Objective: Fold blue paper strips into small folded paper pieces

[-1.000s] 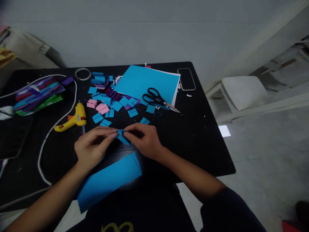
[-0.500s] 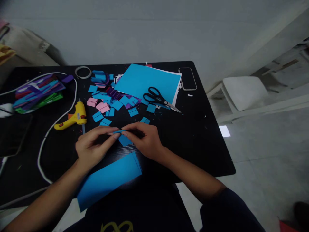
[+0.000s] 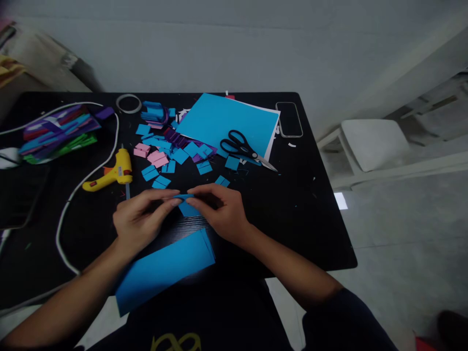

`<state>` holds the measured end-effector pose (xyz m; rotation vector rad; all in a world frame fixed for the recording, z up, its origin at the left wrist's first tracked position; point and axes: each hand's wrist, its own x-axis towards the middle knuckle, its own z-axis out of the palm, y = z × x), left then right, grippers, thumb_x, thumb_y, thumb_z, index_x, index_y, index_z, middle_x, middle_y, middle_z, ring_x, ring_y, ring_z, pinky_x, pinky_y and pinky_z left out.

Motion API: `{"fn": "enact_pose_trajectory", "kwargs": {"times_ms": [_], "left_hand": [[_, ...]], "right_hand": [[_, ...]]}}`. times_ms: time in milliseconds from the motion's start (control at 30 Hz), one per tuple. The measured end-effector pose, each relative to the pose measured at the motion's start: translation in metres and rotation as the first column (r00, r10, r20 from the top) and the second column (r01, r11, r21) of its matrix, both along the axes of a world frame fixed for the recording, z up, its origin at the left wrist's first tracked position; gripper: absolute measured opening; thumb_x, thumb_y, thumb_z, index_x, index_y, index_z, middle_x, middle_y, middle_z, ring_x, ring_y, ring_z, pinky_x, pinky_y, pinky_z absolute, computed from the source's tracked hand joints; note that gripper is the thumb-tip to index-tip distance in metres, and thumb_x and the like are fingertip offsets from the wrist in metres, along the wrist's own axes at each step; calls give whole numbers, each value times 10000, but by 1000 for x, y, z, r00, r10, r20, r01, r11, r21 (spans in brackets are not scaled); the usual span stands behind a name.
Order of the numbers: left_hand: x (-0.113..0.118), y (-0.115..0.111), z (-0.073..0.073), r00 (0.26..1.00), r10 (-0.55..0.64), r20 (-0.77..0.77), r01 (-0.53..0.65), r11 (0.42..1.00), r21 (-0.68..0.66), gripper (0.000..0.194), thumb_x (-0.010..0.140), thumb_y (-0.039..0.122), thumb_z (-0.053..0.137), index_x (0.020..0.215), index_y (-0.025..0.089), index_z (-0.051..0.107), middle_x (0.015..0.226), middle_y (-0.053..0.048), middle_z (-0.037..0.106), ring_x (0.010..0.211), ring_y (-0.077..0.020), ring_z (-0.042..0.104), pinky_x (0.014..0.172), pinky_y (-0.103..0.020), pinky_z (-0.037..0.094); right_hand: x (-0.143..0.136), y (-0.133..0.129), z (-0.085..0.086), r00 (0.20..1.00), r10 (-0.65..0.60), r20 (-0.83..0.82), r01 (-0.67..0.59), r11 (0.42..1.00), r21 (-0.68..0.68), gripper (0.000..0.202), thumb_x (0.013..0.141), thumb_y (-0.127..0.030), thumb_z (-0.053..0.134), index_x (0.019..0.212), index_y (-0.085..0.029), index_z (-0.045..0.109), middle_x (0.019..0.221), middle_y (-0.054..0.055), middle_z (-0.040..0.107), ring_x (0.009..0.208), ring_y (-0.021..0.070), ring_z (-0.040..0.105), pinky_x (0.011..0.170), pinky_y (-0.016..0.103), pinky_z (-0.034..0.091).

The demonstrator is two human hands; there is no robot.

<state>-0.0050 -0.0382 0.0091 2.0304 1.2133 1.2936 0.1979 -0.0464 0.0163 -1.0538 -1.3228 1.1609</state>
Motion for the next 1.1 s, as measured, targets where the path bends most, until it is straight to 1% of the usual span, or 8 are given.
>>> {"fn": "enact_pose_trajectory", "kwargs": {"times_ms": [133, 300, 500, 600, 733, 833, 933, 1100], "left_hand": [[0, 0, 0, 999, -51, -7, 51, 998, 21, 176, 894, 183, 791, 1063, 230, 806, 967, -27, 828, 759, -148, 764, 707, -247, 619], [2, 0, 3, 998, -68, -2, 68, 997, 23, 190, 885, 156, 794, 1057, 235, 808, 969, -20, 827, 780, -146, 764, 705, -244, 613], [3, -1, 6, 1000, -15, -7, 14, 999, -49, 109, 892, 257, 802, 997, 230, 812, 841, -7, 811, 645, -128, 724, 630, -233, 602], [4, 0, 8, 1000, -23, 8, 24, 997, -69, 106, 891, 277, 804, 980, 219, 802, 821, -6, 803, 644, -125, 719, 633, -229, 602], [6, 3, 9, 998, -56, 30, 59, 992, -109, 90, 898, 254, 790, 972, 204, 779, 818, -2, 789, 673, -119, 722, 642, -212, 592], [5, 5, 11, 993, -118, 9, 119, 989, -83, 49, 916, 216, 757, 957, 195, 772, 818, -7, 783, 685, -119, 719, 642, -211, 579], [4, 6, 12, 989, -147, -16, 146, 988, -42, 54, 922, 205, 741, 962, 199, 777, 831, -16, 788, 702, -132, 728, 642, -226, 575], [2, 8, 10, 987, -155, -35, 154, 988, -29, 92, 905, 273, 774, 962, 201, 769, 783, -13, 771, 680, -137, 723, 630, -234, 575]], "right_hand": [[1, 1, -1, 999, 22, 28, -22, 1000, -15, 130, 861, -261, 818, 989, -241, 803, 944, 15, 820, 842, 168, 778, 775, 280, 642], [1, 2, -1, 996, -11, 92, 9, 1000, 15, 52, 878, -252, 809, 928, -249, 820, 918, 8, 825, 828, 174, 779, 787, 294, 640], [2, 0, -2, 991, -33, 130, 27, 998, 49, 43, 890, -263, 798, 924, -264, 824, 905, 1, 824, 808, 178, 776, 773, 300, 640], [2, 0, -2, 989, -31, 142, 24, 998, 56, 48, 896, -272, 790, 931, -266, 824, 907, 5, 823, 808, 181, 774, 785, 310, 641], [1, 0, -1, 990, -37, 133, 30, 998, 55, 44, 900, -254, 784, 923, -263, 820, 910, 6, 822, 820, 180, 773, 801, 311, 637], [1, -1, -1, 990, -37, 133, 32, 999, 39, 38, 900, -252, 781, 916, -256, 817, 914, 9, 821, 828, 183, 773, 802, 312, 635], [1, 0, -1, 991, -35, 127, 33, 999, 16, 35, 898, -267, 783, 910, -253, 812, 902, 8, 819, 821, 181, 771, 785, 302, 634], [0, 0, -3, 995, -39, 90, 40, 999, -6, 58, 899, -291, 781, 903, -238, 805, 890, 12, 817, 811, 176, 768, 754, 288, 632]]}}
